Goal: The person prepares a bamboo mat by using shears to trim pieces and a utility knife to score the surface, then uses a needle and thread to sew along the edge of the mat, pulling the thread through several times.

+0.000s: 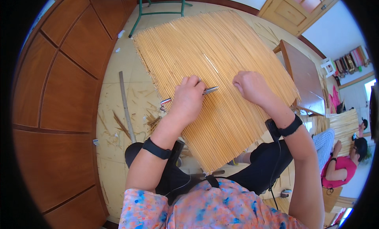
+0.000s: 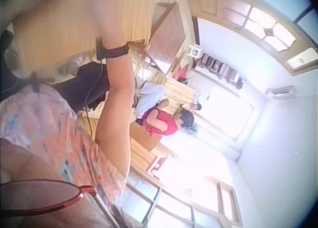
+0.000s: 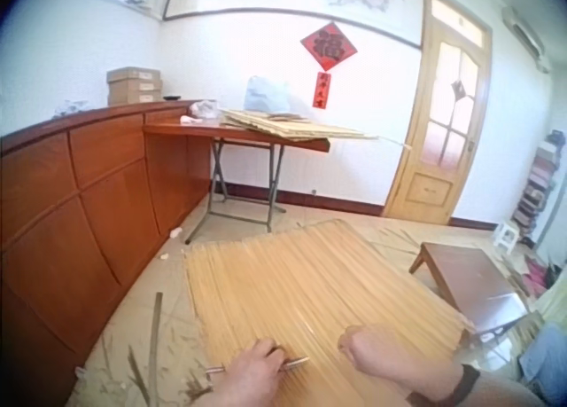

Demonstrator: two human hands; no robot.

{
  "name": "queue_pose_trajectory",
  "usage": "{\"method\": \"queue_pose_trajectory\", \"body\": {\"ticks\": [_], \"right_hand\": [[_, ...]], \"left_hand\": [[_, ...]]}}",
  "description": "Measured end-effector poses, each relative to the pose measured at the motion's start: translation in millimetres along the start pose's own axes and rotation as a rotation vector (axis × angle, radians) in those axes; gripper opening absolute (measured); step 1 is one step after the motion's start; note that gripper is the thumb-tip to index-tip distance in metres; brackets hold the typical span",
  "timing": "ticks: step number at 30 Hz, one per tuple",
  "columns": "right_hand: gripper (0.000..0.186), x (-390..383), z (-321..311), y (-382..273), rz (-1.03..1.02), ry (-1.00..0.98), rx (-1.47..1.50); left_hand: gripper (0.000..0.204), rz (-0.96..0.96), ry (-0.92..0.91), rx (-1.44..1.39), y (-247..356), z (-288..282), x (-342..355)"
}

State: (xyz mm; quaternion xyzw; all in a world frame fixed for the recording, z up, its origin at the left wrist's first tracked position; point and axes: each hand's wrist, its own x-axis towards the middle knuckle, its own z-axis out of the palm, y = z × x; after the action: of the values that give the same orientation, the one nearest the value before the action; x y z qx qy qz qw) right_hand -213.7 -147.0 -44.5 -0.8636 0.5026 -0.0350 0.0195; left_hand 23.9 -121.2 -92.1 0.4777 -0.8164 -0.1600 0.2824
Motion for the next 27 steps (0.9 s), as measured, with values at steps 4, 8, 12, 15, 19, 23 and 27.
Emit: {"method": "queue_pose_trajectory", "body": {"ticks": [4, 8, 12, 15, 19, 23, 27], "right_hand": [[0.012, 0, 5, -1, -0.027, 0.131, 0.059], [0.012, -2, 4, 4, -0.032, 0.117, 0.064], [0.013, -2, -6, 1, -0.013, -0.039, 0.016], [0.011, 2, -11, -7, 0.034, -0.049, 0.005], [0.01, 4, -4, -10, 0.013, -0.018, -0.005], [0.011, 3, -9, -9, 0.022, -0.125, -0.045], [0.011, 1, -7, -6, 0.023, -0.097, -0.023]], "left_hand": [[0.022, 0.004, 0.01, -0.003, -1, -2, 0], [0.021, 0.003, 0.013, -0.009, 1, -1, 1], [0.021, 0.021, 0.027, -0.011, -2, 0, 1], [0.022, 0.024, 0.033, -0.011, -2, 0, 1], [0.023, 0.017, 0.022, -0.019, -1, 0, 1], [0.023, 0.017, 0.021, -0.012, -1, 0, 1], [0.023, 0.015, 0.024, -0.022, -2, -1, 0]]}}
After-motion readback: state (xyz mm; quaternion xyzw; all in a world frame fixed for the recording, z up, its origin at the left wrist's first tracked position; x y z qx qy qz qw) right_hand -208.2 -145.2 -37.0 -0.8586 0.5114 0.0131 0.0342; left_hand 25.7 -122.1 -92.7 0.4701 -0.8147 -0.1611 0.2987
